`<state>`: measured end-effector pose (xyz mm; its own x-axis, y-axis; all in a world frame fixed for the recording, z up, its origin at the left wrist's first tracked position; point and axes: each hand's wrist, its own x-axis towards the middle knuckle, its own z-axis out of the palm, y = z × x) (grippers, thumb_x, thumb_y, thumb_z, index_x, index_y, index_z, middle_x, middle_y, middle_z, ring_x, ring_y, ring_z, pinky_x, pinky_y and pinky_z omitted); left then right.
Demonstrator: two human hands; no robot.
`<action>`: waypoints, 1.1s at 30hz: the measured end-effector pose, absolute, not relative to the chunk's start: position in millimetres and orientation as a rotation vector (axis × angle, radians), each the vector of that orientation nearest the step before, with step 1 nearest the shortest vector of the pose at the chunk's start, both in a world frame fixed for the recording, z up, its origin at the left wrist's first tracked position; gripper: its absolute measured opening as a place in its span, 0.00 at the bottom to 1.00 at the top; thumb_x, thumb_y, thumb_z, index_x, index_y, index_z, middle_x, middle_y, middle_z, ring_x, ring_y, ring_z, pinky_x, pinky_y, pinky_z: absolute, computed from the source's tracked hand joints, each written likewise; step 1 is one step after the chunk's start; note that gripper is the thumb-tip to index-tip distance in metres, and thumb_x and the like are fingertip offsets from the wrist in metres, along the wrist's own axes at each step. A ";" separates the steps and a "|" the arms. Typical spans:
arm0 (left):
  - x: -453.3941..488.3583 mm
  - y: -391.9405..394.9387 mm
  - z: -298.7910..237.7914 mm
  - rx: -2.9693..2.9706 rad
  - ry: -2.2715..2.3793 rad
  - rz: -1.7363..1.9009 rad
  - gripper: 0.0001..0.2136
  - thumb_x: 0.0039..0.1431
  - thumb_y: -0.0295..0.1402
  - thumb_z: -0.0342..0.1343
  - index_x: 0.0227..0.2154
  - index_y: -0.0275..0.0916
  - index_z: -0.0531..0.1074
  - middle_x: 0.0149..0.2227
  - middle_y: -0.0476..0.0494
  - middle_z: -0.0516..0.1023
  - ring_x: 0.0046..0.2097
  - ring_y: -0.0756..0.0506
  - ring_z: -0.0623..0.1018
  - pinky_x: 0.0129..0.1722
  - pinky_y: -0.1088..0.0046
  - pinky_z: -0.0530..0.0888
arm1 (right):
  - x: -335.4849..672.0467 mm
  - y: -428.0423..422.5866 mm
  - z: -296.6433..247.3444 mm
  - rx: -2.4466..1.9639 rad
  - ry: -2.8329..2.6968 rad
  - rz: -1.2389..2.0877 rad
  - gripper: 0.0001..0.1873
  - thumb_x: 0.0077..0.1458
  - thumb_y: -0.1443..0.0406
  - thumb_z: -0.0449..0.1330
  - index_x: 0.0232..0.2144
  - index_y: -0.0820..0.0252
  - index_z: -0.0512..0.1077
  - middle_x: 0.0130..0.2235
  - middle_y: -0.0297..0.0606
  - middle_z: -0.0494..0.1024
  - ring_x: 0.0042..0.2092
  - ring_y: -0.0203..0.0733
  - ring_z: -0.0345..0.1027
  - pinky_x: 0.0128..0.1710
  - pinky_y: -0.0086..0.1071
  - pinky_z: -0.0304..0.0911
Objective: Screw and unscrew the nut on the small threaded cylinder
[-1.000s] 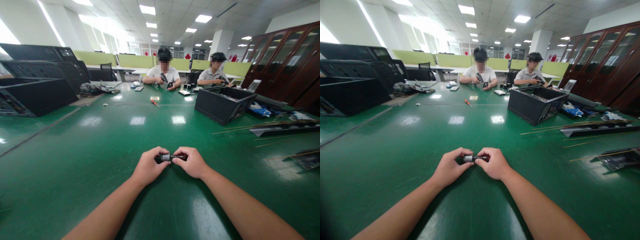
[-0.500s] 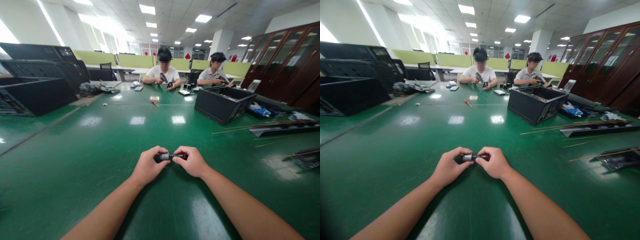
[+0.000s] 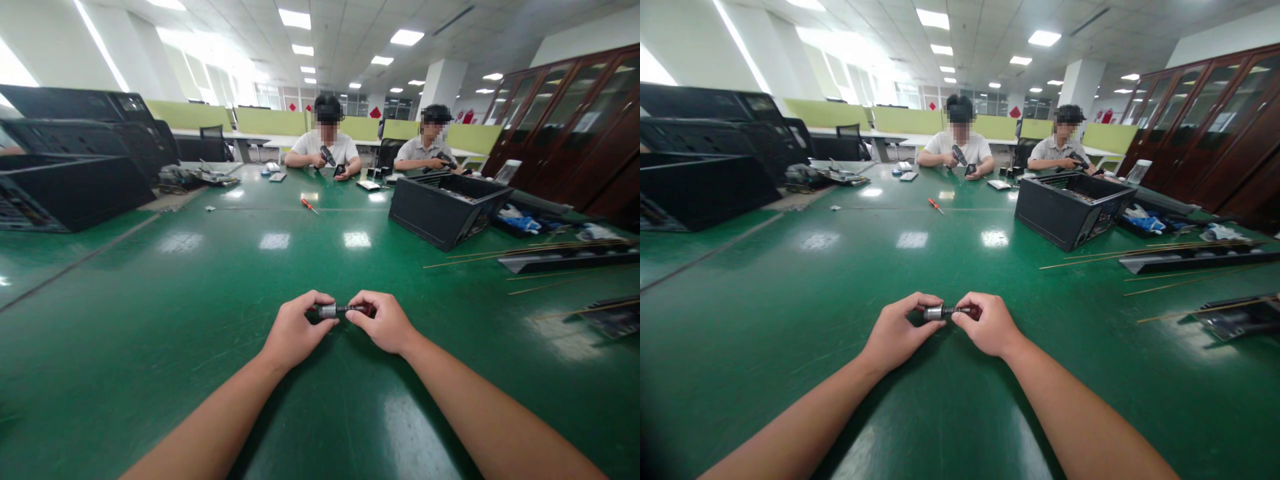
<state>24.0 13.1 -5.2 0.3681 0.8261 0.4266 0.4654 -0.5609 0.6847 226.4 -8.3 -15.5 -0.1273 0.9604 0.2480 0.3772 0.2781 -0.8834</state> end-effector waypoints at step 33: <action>22.4 15.1 -5.4 2.151 1.161 1.170 0.11 0.52 0.30 0.64 0.40 0.42 0.76 0.39 0.48 0.80 0.41 0.45 0.78 0.43 0.68 0.74 | 228.0 -6.3 -17.0 -1.235 -1.583 0.856 0.05 0.53 0.63 0.61 0.30 0.60 0.73 0.25 0.32 0.72 0.26 0.34 0.62 0.27 0.27 0.58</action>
